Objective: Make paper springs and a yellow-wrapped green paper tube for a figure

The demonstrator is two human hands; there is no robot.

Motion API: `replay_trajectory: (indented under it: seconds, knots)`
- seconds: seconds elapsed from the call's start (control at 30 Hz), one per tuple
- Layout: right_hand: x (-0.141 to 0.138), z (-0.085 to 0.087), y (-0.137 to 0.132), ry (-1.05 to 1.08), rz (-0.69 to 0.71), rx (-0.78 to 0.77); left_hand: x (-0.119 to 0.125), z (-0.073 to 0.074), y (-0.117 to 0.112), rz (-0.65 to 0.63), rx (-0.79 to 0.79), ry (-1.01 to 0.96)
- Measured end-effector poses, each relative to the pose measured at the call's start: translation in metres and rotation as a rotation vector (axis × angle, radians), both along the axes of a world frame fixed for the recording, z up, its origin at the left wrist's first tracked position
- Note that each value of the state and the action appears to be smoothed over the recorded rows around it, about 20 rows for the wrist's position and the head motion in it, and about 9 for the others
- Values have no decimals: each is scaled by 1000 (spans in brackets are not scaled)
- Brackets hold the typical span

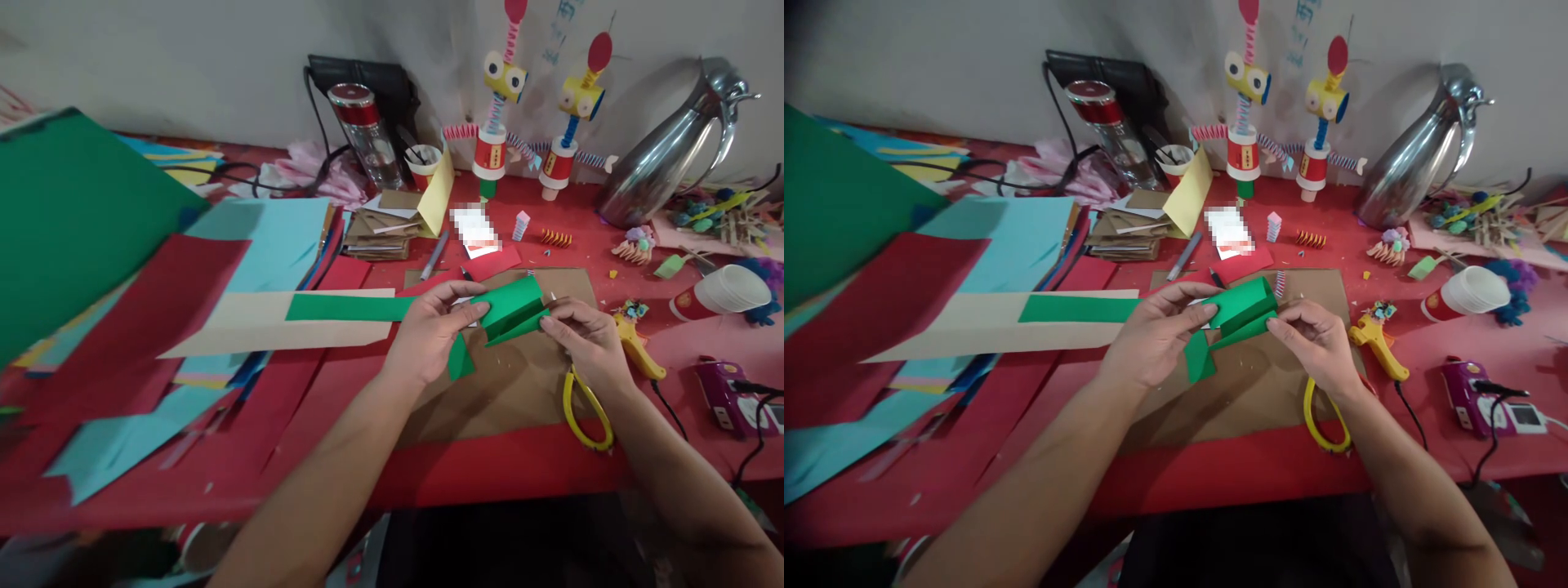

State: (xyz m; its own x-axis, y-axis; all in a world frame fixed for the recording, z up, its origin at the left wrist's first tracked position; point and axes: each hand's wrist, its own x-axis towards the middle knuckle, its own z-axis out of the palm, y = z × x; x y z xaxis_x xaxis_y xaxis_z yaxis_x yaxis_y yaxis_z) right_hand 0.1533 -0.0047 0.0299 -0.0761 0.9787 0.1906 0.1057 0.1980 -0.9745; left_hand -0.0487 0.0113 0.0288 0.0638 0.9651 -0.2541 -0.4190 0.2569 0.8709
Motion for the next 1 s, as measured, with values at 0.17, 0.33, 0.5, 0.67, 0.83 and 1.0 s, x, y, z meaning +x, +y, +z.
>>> replay_trajectory:
  seconds: [0.17, 0.33, 0.5, 0.67, 0.83, 1.0]
  knots:
    - [-1, 2, 0, 19, -23, -29, 3, -3, -1, 59, 97, 157]
    - [-3, 4, 1, -11, -50, -38, 5, -1, -3, 71, 149, 254]
    - [-4, 5, 0, -42, -52, -25, 5, 1, -3, 84, 142, 277]
    - [-3, 5, 1, -63, -57, -20, 1, 1, 1, 41, -15, 42]
    - [-2, 0, 2, -71, -85, -31, 0, 2, 2, 0, -47, 26]
    - [-2, 1, 3, -78, -67, -37, 1, 3, 1, 2, -46, 41]
